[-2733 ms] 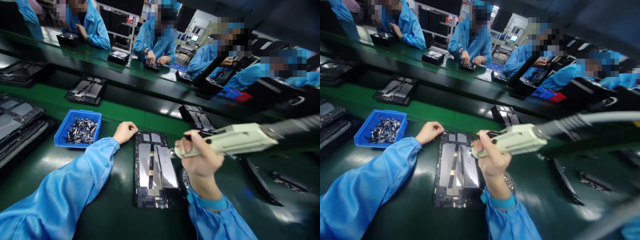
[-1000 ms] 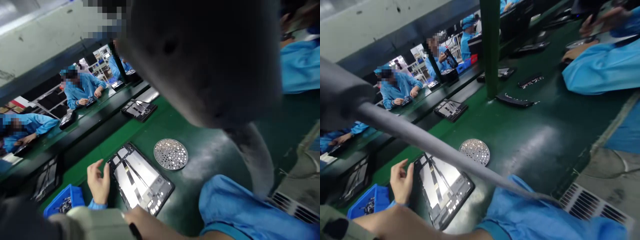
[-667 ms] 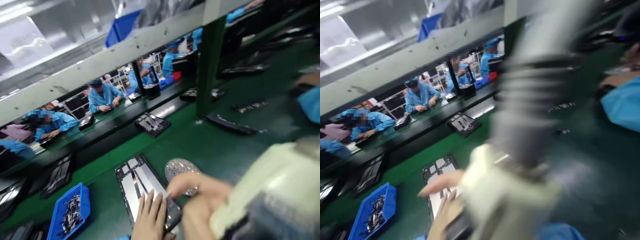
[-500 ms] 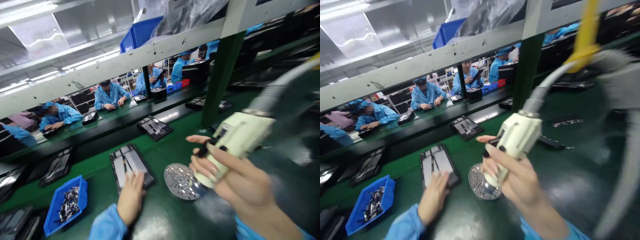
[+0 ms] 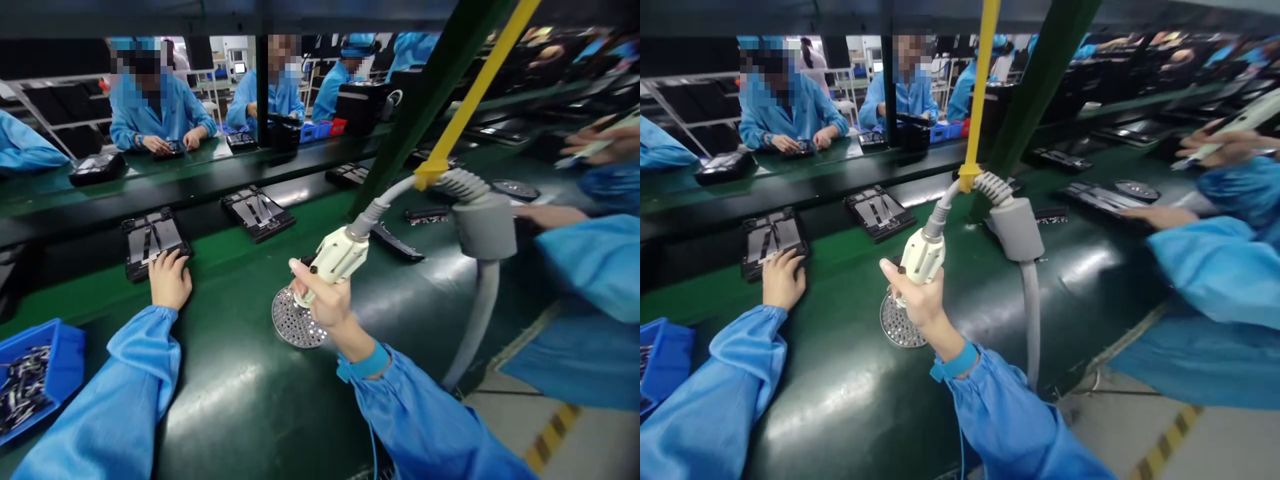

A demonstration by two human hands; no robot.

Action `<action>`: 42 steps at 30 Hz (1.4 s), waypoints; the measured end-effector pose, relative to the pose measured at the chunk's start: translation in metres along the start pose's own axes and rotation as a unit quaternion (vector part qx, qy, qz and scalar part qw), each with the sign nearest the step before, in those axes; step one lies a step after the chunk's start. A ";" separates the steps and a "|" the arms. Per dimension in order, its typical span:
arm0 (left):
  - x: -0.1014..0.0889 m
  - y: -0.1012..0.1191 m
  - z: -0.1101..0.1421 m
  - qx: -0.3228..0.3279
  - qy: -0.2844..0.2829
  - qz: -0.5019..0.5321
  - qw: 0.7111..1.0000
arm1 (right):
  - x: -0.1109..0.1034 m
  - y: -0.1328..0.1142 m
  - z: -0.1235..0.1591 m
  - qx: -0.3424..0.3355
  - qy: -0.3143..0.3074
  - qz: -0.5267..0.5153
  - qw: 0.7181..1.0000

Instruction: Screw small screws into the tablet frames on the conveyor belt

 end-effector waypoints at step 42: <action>0.067 0.072 -0.086 -0.224 -0.210 0.021 0.951 | -0.004 -0.015 0.002 -0.064 -0.038 -0.042 0.996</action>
Point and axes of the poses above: each hand's wrist, its own z-axis away from the middle knuckle, its own x-axis out of the palm, y = z × x, the point moved 6 cm from there along -z, towards the middle knuckle, and after that the axes turned 9 degrees about y, right-handed, at the moved point
